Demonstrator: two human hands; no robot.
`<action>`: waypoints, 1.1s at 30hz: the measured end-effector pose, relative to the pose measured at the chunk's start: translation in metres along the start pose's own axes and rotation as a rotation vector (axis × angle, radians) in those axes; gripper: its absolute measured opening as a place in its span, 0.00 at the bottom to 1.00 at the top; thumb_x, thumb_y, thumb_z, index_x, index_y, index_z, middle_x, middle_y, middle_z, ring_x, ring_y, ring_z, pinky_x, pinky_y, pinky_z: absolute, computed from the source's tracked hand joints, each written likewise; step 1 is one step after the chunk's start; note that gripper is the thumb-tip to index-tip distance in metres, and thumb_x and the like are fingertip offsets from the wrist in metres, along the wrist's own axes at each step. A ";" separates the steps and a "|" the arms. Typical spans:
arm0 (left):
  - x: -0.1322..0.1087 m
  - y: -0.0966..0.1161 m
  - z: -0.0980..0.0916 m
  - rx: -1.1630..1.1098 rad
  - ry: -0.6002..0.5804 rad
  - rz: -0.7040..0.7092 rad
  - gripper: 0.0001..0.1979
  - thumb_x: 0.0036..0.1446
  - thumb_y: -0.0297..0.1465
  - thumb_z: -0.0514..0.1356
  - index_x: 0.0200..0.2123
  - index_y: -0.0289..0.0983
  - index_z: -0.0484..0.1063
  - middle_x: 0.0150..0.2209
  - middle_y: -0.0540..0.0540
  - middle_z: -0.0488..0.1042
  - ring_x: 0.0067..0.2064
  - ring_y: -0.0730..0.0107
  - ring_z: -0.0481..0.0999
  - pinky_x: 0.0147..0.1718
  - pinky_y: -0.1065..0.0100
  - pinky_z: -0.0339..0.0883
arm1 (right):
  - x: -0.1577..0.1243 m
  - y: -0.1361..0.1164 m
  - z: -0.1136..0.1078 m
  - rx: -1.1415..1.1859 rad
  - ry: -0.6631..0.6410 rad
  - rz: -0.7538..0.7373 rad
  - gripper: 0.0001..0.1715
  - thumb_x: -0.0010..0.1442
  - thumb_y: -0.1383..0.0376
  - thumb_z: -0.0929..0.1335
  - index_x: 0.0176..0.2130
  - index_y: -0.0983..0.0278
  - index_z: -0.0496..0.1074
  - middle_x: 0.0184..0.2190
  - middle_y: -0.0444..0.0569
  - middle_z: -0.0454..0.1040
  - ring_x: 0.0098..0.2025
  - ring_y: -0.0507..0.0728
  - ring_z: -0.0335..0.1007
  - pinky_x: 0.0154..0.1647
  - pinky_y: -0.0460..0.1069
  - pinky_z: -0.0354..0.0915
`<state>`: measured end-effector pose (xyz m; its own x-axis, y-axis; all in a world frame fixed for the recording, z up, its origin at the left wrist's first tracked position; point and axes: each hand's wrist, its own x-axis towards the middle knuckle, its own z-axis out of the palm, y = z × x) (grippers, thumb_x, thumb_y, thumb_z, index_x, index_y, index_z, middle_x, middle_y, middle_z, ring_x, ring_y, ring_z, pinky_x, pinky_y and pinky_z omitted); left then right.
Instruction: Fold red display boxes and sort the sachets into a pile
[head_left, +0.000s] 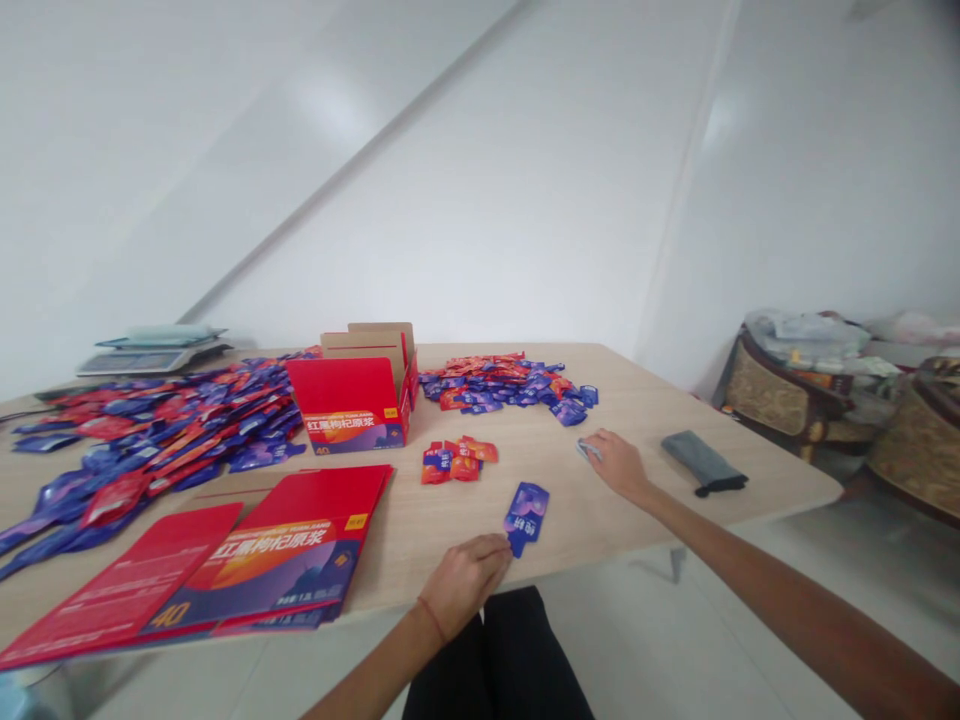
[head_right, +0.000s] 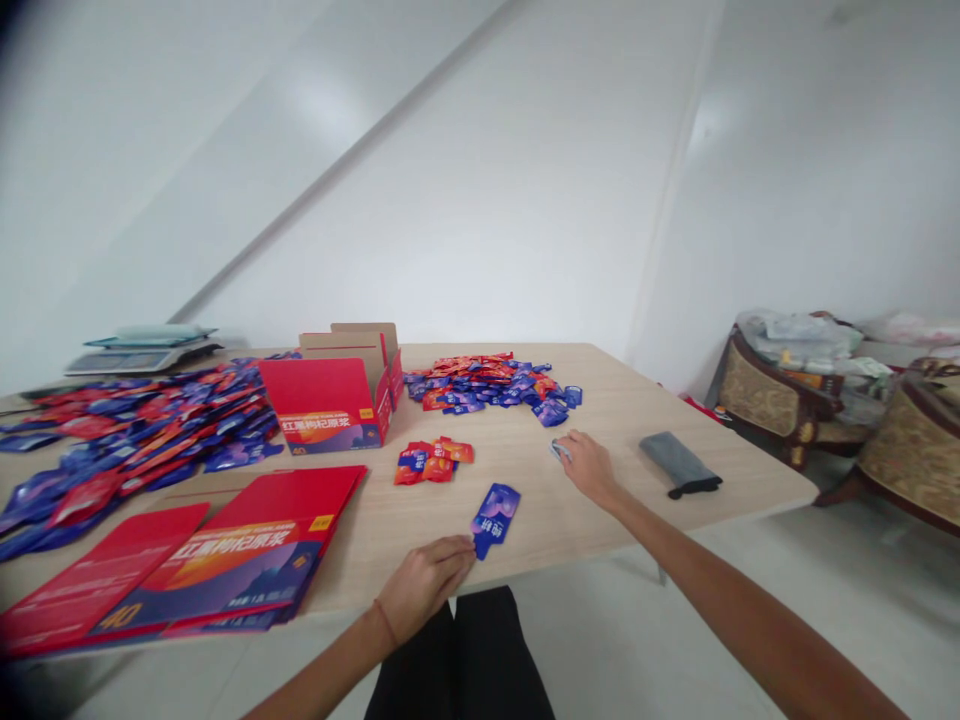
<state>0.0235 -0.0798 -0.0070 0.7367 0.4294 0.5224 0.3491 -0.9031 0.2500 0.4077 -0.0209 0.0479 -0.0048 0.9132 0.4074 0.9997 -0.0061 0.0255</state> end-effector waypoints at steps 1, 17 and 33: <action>0.000 0.000 0.000 -0.014 -0.007 -0.010 0.15 0.74 0.32 0.52 0.52 0.40 0.78 0.53 0.45 0.80 0.55 0.65 0.80 0.59 0.64 0.74 | -0.008 0.014 0.003 -0.027 -0.024 0.029 0.17 0.70 0.65 0.62 0.50 0.58 0.79 0.50 0.51 0.76 0.51 0.57 0.70 0.47 0.47 0.61; 0.110 0.005 -0.014 0.037 -0.226 -0.545 0.26 0.67 0.44 0.55 0.62 0.35 0.68 0.58 0.35 0.75 0.56 0.52 0.77 0.58 0.55 0.69 | -0.070 0.062 0.039 0.076 -0.014 0.214 0.19 0.70 0.65 0.62 0.54 0.60 0.76 0.53 0.53 0.74 0.52 0.59 0.69 0.49 0.49 0.61; 0.154 0.002 0.016 0.330 -0.471 -0.522 0.36 0.51 0.32 0.65 0.61 0.32 0.59 0.52 0.34 0.76 0.50 0.52 0.79 0.50 0.61 0.70 | -0.071 0.058 0.025 0.124 0.007 0.211 0.17 0.68 0.67 0.64 0.53 0.60 0.75 0.51 0.54 0.73 0.51 0.60 0.69 0.45 0.49 0.62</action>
<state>0.1473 -0.0154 0.0607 0.5723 0.8199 -0.0158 0.8184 -0.5699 0.0742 0.4666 -0.0763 -0.0027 0.2046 0.8944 0.3978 0.9740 -0.1458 -0.1731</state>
